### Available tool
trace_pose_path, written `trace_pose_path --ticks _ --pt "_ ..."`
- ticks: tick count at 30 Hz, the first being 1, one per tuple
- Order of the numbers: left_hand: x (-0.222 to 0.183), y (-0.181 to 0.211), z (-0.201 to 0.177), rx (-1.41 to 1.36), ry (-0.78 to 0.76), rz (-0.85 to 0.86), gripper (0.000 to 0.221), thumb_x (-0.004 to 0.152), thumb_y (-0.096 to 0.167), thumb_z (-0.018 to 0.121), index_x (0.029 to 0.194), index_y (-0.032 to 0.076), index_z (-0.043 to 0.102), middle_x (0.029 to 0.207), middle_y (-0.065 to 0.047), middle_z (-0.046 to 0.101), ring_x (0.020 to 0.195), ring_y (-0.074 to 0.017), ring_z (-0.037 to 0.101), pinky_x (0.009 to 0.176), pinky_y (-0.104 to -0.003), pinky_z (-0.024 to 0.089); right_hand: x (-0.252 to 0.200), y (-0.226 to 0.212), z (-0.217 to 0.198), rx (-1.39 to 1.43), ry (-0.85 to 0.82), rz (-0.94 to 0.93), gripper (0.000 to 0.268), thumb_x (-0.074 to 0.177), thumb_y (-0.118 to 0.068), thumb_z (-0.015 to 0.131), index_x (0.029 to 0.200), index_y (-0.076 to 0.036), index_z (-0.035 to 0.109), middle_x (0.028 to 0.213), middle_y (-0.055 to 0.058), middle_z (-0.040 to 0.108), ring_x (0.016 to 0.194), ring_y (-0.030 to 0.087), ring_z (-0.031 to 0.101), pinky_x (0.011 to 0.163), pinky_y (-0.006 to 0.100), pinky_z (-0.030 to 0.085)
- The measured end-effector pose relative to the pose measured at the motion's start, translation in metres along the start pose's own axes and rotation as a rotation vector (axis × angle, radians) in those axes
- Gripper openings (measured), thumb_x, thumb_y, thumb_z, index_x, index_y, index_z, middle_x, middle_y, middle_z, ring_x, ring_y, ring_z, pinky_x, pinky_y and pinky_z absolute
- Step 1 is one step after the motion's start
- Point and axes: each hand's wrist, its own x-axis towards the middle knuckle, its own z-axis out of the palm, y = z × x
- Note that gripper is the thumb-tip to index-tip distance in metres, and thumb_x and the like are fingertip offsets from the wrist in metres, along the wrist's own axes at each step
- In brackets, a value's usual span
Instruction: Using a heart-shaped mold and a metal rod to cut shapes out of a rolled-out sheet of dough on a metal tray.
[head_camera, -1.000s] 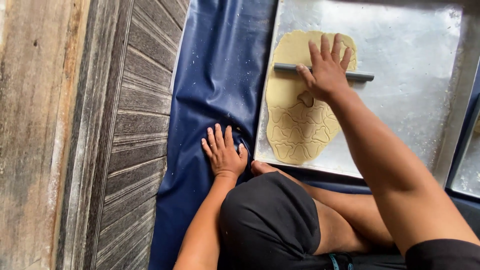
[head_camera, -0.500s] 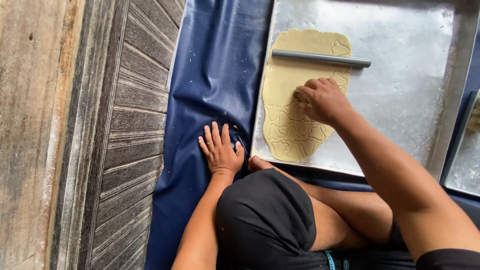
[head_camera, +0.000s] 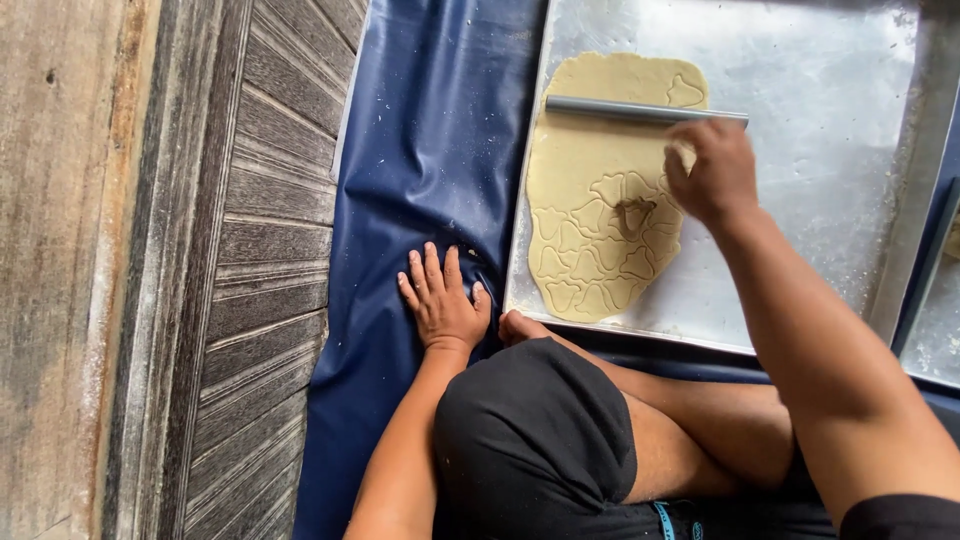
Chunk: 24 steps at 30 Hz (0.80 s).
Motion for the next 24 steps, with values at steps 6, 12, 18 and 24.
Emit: trace_pose_path --ticks 6,12,18,24 --pt "0.004 0.011 -0.026 -0.016 -0.098 -0.017 0.073 0.084 0.037 0.056 0.148 0.005 0.044 0.16 -0.024 0.031 0.149 -0.0449 0.023 0.12 -0.063 0.012 0.045 -0.022 -0.027 -0.31 -0.139 -0.108 0.03 0.098 -0.022 0.069 0.127 -0.016 0.072 0.119 0.005 0.071 0.112 0.027 0.058 0.101 0.039 0.04" --pt "0.0 0.005 -0.009 -0.003 -0.019 -0.016 0.076 0.078 0.041 0.054 0.148 0.013 0.046 0.157 -0.02 0.038 0.149 -0.0425 0.028 0.12 -0.064 0.011 0.005 0.008 -0.009 -0.306 -0.017 0.097 0.021 0.098 -0.024 0.073 0.112 -0.011 0.065 0.102 0.01 0.061 0.099 0.034 0.061 0.086 0.044 0.047" --pt "0.001 0.002 -0.006 -0.012 -0.024 -0.017 0.075 0.079 0.041 0.054 0.148 0.013 0.046 0.156 -0.02 0.039 0.149 -0.0423 0.029 0.119 -0.064 0.012 -0.103 0.037 -0.017 -0.173 0.118 0.657 0.024 0.105 -0.016 0.071 0.117 -0.002 0.056 0.105 0.016 0.051 0.097 0.044 0.054 0.083 0.054 0.044" --pt "0.0 0.0 -0.002 -0.01 0.005 -0.004 0.076 0.078 0.042 0.054 0.148 0.012 0.047 0.156 -0.02 0.04 0.149 -0.0422 0.029 0.119 -0.063 0.012 -0.126 -0.011 -0.055 -0.105 -0.049 0.616 0.046 0.093 -0.028 0.082 0.127 -0.004 0.062 0.106 0.017 0.06 0.102 0.042 0.06 0.086 0.055 0.049"
